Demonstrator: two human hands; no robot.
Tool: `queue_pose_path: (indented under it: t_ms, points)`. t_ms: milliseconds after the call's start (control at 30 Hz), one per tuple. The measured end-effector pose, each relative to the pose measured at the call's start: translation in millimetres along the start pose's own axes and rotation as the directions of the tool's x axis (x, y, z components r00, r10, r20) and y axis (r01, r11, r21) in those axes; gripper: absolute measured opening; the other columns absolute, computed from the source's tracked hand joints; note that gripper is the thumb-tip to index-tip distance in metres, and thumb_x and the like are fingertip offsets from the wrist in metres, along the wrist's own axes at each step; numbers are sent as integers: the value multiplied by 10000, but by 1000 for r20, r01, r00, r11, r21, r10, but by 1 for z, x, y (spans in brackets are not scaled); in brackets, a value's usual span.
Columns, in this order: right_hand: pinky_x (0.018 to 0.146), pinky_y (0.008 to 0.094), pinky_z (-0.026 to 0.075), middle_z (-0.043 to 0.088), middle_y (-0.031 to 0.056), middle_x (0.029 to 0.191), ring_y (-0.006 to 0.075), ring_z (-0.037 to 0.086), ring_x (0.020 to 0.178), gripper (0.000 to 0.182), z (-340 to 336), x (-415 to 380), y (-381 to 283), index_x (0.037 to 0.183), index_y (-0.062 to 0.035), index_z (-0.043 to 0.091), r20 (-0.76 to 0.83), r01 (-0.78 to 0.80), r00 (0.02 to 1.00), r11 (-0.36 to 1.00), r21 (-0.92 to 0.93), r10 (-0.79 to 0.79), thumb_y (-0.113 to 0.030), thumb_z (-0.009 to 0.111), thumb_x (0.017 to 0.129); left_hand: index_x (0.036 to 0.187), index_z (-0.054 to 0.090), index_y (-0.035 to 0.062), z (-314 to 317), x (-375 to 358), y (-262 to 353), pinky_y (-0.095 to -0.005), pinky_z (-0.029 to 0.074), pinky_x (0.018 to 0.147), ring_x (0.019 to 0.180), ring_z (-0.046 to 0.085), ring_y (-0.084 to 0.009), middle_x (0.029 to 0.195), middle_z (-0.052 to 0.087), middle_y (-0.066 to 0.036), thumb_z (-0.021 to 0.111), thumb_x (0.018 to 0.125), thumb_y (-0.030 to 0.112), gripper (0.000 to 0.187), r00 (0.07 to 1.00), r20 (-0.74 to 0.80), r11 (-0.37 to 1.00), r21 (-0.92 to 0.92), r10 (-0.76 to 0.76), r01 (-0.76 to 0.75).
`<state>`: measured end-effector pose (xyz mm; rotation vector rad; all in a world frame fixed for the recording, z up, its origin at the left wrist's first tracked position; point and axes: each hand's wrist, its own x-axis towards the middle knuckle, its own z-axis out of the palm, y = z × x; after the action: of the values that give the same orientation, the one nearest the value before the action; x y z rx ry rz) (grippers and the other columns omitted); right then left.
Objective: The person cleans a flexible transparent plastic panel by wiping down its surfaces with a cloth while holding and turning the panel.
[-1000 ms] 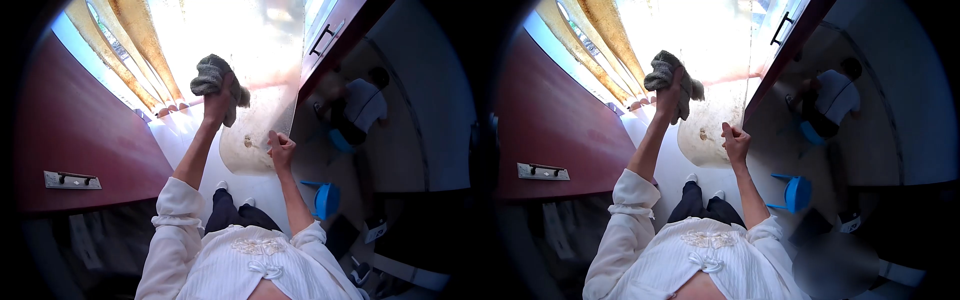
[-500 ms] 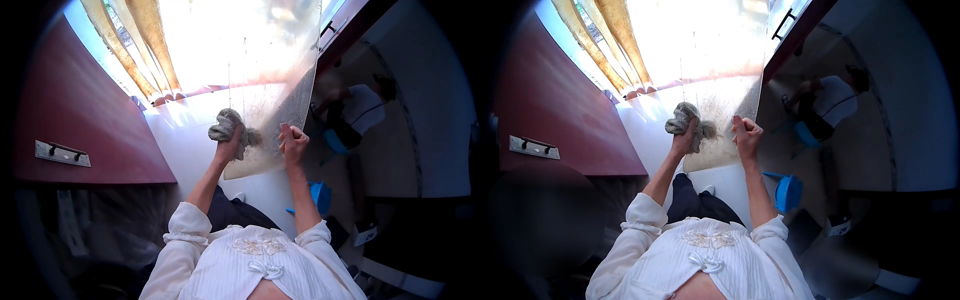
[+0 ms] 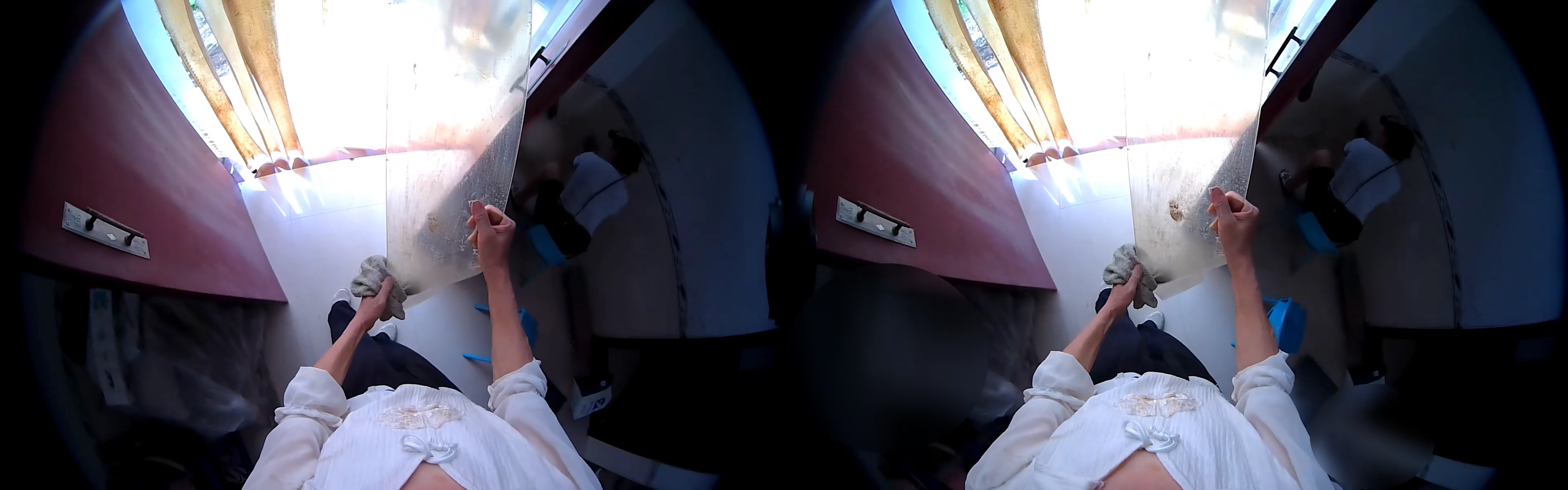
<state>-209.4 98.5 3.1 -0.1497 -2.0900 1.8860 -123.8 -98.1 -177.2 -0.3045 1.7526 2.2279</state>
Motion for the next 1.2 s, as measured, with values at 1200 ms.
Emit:
queue_pose_path:
  t_ms: [1200]
  points:
    - [347,198,270,472,-17,454,39,430,358,428,1,-5,5,536,-48,510,-110,12,994,1000,7,-11,-313,622,852,1222,461,-5,49,116,154,-354,328,972,1116,470,-311,1188,500,-213,466,896,468,574,765,91,445,766,638,-463]
